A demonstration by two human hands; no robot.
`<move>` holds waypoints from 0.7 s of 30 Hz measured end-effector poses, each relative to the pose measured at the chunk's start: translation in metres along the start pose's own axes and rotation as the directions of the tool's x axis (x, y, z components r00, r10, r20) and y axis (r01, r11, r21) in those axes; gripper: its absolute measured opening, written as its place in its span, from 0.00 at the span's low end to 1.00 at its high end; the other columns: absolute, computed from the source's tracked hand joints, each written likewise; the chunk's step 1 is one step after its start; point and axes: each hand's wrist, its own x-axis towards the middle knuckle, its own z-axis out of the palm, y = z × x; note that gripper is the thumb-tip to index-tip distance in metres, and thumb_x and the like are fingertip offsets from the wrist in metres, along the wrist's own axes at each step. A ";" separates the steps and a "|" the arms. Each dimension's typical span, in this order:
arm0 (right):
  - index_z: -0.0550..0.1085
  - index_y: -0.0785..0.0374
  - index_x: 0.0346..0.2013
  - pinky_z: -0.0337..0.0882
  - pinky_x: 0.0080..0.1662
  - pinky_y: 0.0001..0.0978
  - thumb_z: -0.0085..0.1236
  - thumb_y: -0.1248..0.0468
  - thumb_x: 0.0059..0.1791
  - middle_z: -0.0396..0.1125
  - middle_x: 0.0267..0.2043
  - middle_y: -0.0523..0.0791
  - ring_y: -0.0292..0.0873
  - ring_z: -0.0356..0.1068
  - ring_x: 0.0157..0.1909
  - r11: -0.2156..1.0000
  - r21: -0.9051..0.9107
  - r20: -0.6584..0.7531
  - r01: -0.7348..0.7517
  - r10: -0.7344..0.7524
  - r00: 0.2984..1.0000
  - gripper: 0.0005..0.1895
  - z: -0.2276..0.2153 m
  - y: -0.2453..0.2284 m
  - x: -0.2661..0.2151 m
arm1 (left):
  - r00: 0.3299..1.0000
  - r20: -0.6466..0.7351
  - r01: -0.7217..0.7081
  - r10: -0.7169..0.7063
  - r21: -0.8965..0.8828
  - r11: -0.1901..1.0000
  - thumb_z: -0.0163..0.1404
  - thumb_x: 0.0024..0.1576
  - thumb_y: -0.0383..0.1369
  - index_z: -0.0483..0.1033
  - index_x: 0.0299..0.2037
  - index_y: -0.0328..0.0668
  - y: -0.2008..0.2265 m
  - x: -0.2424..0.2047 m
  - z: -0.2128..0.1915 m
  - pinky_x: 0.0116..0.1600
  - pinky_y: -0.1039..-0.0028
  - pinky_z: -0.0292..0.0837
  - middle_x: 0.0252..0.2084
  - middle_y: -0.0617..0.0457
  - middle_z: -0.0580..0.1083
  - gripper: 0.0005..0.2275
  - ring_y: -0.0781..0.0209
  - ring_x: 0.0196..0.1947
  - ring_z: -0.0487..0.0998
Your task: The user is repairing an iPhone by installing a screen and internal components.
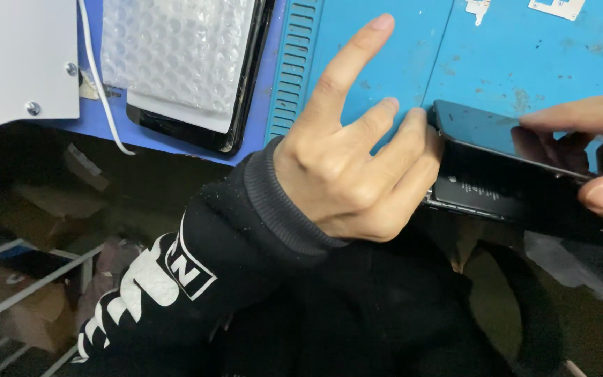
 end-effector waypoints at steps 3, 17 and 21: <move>0.71 0.62 0.66 0.67 0.56 0.40 0.54 0.39 0.46 0.72 0.57 0.50 0.45 0.71 0.56 0.999 0.036 -0.021 0.017 -0.017 1.000 0.41 -0.001 -0.012 0.004 | 1.000 0.015 -0.009 0.010 -0.008 1.000 0.48 0.55 0.22 0.79 0.36 0.26 0.000 -0.001 0.000 0.76 0.44 0.55 0.40 0.40 0.76 0.07 0.52 0.39 0.78; 0.68 0.64 0.63 0.68 0.45 0.31 0.47 0.42 0.49 0.66 0.61 0.52 0.40 0.67 0.47 0.999 -0.004 -0.109 0.052 -0.052 0.993 0.36 0.008 -0.022 -0.007 | 0.996 0.031 -0.080 0.080 -0.013 0.997 0.47 0.56 0.20 0.76 0.31 0.24 -0.003 0.004 0.002 0.74 0.46 0.59 0.37 0.47 0.70 0.06 0.57 0.31 0.67; 0.69 0.63 0.63 0.70 0.46 0.31 0.48 0.42 0.49 0.65 0.63 0.52 0.39 0.69 0.48 0.999 0.021 -0.107 0.047 -0.045 0.993 0.36 0.009 -0.018 -0.009 | 0.996 0.045 -0.072 0.074 -0.035 0.997 0.47 0.55 0.19 0.75 0.30 0.28 -0.005 0.006 0.004 0.75 0.45 0.58 0.34 0.50 0.67 0.04 0.57 0.34 0.68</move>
